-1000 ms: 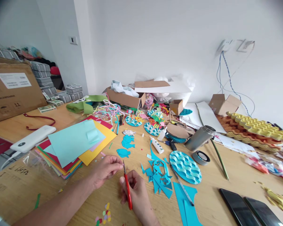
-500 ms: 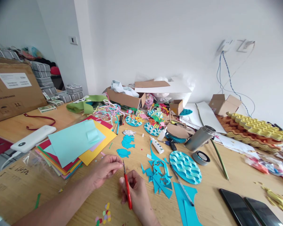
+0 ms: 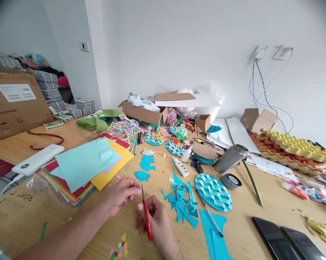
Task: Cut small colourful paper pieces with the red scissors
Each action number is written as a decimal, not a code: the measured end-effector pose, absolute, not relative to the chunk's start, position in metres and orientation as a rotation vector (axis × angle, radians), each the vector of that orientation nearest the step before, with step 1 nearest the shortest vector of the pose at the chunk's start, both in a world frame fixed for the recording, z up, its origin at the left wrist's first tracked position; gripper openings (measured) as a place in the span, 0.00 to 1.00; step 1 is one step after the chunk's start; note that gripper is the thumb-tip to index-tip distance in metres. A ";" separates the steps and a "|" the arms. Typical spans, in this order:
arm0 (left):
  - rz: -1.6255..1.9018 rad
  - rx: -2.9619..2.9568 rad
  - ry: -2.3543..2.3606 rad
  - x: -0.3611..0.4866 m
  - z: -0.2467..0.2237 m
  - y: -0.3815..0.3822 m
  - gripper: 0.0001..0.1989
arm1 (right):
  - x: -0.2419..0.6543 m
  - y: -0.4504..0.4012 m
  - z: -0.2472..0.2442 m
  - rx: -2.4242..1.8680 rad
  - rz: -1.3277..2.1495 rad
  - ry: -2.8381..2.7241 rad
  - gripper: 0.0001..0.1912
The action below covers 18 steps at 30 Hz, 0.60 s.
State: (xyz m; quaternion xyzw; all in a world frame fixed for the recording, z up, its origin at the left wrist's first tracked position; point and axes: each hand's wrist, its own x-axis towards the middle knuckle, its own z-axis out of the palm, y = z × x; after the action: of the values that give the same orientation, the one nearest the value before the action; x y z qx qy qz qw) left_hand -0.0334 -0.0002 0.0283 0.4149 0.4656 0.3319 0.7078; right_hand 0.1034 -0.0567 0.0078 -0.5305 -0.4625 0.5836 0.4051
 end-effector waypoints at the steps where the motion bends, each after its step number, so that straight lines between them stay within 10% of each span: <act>1: 0.730 0.924 1.035 -0.034 0.028 0.000 0.08 | 0.103 -0.057 0.008 -1.338 1.475 -1.171 0.21; 18: 0.742 0.899 1.028 -0.035 0.029 0.001 0.08 | 0.104 -0.057 0.007 -1.312 1.469 -1.169 0.20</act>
State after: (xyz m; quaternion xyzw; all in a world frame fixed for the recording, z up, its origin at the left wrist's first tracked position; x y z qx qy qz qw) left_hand -0.0355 0.0005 0.0286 0.4054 0.4640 0.3346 0.7130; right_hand 0.1036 -0.0567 0.0069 -0.5218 -0.4650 0.5840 0.4129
